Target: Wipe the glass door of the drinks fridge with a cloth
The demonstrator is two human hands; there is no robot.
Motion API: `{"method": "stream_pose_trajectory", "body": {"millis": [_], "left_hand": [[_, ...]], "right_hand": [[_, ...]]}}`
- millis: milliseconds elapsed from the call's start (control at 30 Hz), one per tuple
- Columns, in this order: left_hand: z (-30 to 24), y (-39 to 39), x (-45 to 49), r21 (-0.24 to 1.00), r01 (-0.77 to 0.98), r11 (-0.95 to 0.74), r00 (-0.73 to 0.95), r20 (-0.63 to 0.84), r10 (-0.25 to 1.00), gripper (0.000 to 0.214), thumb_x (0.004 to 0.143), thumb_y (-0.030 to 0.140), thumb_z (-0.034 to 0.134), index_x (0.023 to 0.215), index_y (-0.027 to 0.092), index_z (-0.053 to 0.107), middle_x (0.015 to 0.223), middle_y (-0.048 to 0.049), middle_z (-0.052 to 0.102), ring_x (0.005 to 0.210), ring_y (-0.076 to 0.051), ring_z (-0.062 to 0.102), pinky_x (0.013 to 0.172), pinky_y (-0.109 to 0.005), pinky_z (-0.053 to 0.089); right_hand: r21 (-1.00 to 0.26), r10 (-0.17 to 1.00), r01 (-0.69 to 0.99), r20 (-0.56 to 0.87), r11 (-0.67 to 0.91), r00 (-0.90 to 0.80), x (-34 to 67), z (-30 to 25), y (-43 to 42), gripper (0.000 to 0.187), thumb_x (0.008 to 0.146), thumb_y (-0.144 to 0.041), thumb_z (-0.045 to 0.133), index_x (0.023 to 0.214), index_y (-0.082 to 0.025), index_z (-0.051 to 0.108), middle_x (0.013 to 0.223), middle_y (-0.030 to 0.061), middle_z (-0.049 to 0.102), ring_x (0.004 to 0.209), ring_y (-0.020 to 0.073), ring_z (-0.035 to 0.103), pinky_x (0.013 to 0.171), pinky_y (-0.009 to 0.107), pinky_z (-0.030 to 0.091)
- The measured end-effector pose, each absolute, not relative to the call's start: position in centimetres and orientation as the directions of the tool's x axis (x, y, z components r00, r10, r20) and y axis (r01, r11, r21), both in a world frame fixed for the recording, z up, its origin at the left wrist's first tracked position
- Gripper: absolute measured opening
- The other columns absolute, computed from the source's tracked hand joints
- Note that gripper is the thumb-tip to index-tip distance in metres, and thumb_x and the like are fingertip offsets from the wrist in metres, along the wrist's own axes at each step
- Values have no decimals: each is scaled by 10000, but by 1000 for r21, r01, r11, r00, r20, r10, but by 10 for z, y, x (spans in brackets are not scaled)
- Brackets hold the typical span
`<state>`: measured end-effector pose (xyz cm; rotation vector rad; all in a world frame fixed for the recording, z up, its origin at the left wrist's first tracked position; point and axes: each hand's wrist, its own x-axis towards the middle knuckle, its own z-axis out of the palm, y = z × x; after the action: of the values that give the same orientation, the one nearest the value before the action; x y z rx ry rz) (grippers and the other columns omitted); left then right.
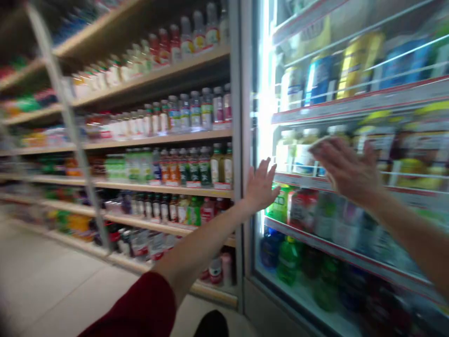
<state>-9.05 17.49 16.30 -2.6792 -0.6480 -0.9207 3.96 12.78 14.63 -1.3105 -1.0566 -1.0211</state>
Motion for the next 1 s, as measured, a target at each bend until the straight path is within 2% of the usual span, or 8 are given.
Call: {"method": "stream_pose_trajectory", "body": {"millis": [133, 233, 300, 467, 667, 733, 933, 1000], "left_hand": [[154, 179, -43, -47, 380, -924, 686, 685, 247, 635, 850, 309, 522, 1431, 140, 327, 1562, -136, 185, 1453, -278, 125, 1169, -537, 126], [153, 179, -12, -56, 339, -939, 615, 769, 176, 620, 845, 300, 513, 1422, 149, 345, 1554, -133, 215, 1450, -286, 135, 1169, -545, 105], [160, 176, 5, -97, 304, -948, 568, 817, 99, 613, 844, 299, 506, 1419, 149, 352, 1544, -136, 243, 1447, -285, 151, 1169, -541, 115], [200, 169, 38, -170, 250, -953, 476, 879, -32, 537, 867, 299, 461, 1375, 130, 419, 1514, -142, 312, 1429, -276, 225, 1163, -539, 152], [264, 185, 42, -103, 309, -946, 401, 916, 31, 554, 867, 300, 428, 1385, 103, 407, 1515, -156, 298, 1416, -288, 262, 1133, -582, 190], [280, 189, 42, -94, 320, -943, 396, 917, 43, 566, 865, 308, 427, 1386, 89, 405, 1514, -161, 296, 1417, -295, 257, 1134, -587, 180], [302, 180, 49, -118, 290, -950, 416, 909, 14, 574, 857, 300, 428, 1397, 106, 402, 1526, -137, 280, 1428, -293, 225, 1146, -585, 142], [306, 178, 48, -114, 295, -949, 442, 897, 30, 579, 856, 300, 434, 1400, 105, 399, 1527, -138, 276, 1429, -293, 223, 1144, -583, 152]], "right_hand": [[-48, 126, 852, 983, -522, 132, 157, 179, 6, 513, 872, -224, 378, 1372, -200, 487, 1497, 104, 352, 1402, 287, 255, 1125, 544, 169], [-38, 64, 718, 991, -695, 114, 185, 194, -39, 538, 883, -224, 375, 1418, -189, 425, 1496, 129, 345, 1384, 323, 301, 1089, 585, 224], [-11, 50, 709, 997, -705, 66, 182, 192, -40, 573, 885, -206, 386, 1457, -204, 355, 1497, 137, 340, 1376, 324, 325, 1073, 576, 270], [321, 324, 709, 936, -628, -136, 179, 203, -20, 681, 883, -133, 361, 1514, -286, 155, 1469, 88, 405, 1367, 262, 358, 1102, 528, 260], [-124, -141, 683, 990, -720, 31, 220, 299, -39, 576, 891, -182, 327, 1464, -243, 336, 1463, 131, 398, 1344, 349, 364, 1017, 618, 323], [-129, -169, 717, 985, -685, 16, 217, 323, -22, 565, 884, -169, 331, 1444, -231, 373, 1446, 134, 421, 1336, 353, 374, 1004, 628, 339], [341, 293, 750, 934, -567, -204, 179, 326, 41, 658, 862, -117, 399, 1481, -294, 263, 1483, 42, 387, 1381, 256, 327, 1100, 538, 303], [355, 302, 756, 928, -549, -217, 184, 325, 32, 673, 867, -107, 387, 1487, -319, 232, 1494, 32, 367, 1385, 259, 317, 1112, 565, 269]]}}
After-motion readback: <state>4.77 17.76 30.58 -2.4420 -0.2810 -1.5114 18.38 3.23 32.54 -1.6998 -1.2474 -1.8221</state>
